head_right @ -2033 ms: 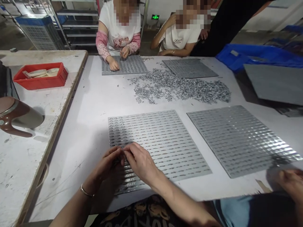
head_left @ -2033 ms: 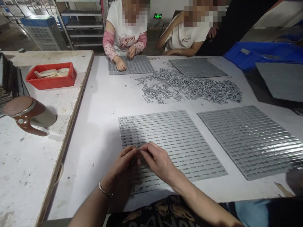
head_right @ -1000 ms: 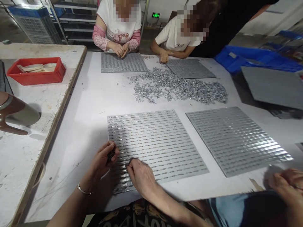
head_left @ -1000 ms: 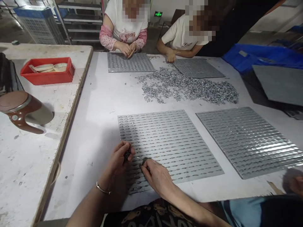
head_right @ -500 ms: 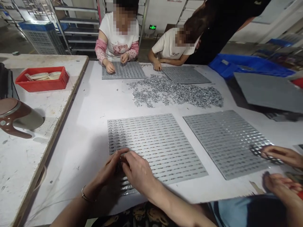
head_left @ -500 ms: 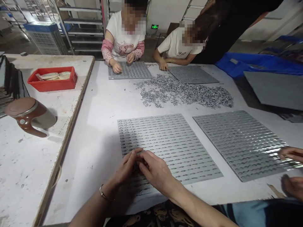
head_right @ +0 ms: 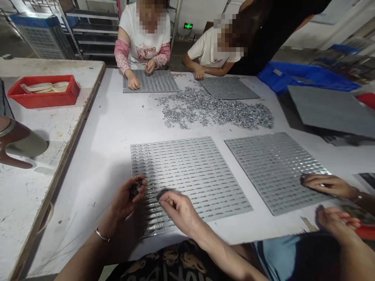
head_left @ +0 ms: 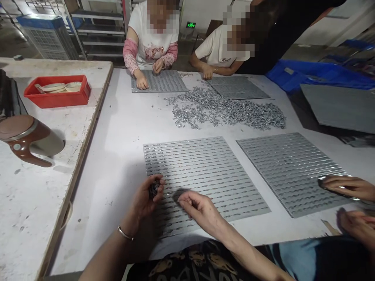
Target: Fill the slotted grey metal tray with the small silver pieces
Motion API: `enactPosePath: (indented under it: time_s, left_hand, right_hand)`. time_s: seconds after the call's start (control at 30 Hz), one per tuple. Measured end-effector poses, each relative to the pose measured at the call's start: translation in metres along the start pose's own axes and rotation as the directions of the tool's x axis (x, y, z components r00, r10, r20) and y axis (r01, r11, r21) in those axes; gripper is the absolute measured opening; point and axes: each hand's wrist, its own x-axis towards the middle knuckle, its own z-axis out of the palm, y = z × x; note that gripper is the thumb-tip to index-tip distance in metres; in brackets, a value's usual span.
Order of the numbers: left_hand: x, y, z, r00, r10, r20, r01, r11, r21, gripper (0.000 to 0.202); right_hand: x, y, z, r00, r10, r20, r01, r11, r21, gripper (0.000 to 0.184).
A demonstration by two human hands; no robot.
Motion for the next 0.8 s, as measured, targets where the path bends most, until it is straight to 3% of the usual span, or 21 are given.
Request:
enactPosePath:
  time_s: [0.1, 0.3, 0.43, 0.57, 0.67, 0.73, 0.8]
  left_hand:
    - [0.000, 0.007, -0.001, 0.996, 0.083, -0.037, -0.085, 0.995, -0.055, 0.026]
    - [-0.008, 0.004, 0.004, 0.967, 0.251, -0.036, -0.242, 0.956, 0.167, 0.036]
    - [-0.008, 0.002, 0.005, 0.968, 0.243, -0.060, -0.224, 0.948, 0.226, 0.039]
    - [-0.005, 0.000, 0.000, 0.989, 0.147, -0.036, -0.131, 0.949, 0.286, 0.045]
    - [-0.004, -0.003, -0.003, 0.996, 0.091, 0.000, -0.085, 0.930, 0.357, 0.047]
    - [-0.005, -0.006, -0.003, 0.997, 0.042, 0.058, -0.061, 0.925, 0.375, 0.048]
    - [-0.006, -0.010, -0.001, 0.993, -0.015, 0.120, -0.032, 0.926, 0.377, 0.048]
  right_hand:
    - [-0.010, 0.012, 0.007, 0.997, -0.044, 0.063, 0.054, 0.984, -0.172, 0.021]
    - [-0.008, 0.013, 0.020, 0.993, -0.004, 0.117, 0.051, 0.917, -0.396, 0.017]
    - [-0.001, 0.007, 0.019, 0.989, 0.072, 0.129, -0.001, 0.877, -0.481, 0.016]
    - [0.004, 0.003, 0.014, 0.986, 0.116, 0.115, -0.040, 0.853, -0.521, 0.016]
    - [0.004, 0.000, 0.012, 0.996, 0.017, 0.090, 0.022, 0.909, -0.416, 0.018]
    - [0.005, -0.006, 0.011, 0.993, -0.115, -0.021, 0.103, 0.947, -0.305, 0.016]
    - [0.008, -0.013, 0.012, 0.953, -0.260, -0.155, 0.216, 0.943, -0.254, 0.012]
